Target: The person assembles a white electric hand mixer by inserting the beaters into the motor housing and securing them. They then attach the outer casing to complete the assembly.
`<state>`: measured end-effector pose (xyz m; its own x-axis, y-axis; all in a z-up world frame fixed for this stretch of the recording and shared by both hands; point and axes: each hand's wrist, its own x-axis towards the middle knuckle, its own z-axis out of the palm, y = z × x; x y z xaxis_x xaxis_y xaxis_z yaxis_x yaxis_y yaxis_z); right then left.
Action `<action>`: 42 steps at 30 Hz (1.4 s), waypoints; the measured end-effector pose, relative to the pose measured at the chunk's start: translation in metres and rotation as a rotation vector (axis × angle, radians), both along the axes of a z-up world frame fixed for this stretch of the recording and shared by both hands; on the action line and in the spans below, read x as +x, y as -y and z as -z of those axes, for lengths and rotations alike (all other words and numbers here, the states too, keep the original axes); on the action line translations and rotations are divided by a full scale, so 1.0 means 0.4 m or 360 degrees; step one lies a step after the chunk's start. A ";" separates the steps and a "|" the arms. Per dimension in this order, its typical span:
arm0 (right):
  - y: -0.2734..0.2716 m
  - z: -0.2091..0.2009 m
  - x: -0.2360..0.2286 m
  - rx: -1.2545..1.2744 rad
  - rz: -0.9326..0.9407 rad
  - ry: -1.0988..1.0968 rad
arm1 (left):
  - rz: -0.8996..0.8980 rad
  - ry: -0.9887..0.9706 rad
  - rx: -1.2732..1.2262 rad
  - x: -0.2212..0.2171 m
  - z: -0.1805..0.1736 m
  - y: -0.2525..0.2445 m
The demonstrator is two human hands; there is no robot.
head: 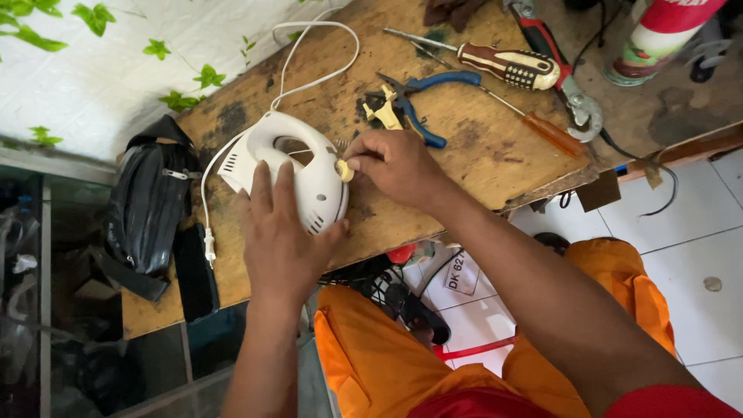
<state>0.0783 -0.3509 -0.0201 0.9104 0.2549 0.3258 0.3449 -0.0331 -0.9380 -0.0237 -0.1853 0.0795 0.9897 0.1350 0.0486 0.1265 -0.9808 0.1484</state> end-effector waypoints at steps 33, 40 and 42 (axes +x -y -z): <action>0.006 -0.022 -0.022 0.0189 -0.0329 0.0132 | 0.0056 0.0320 -0.0518 -0.022 0.002 -0.028; 0.002 -0.001 -0.018 0.0110 -0.0418 0.0297 | 0.0060 0.0390 -0.0568 -0.028 0.010 -0.035; -0.006 0.021 -0.010 0.0003 -0.0270 0.0443 | 0.0029 0.0346 -0.0543 -0.031 0.007 -0.032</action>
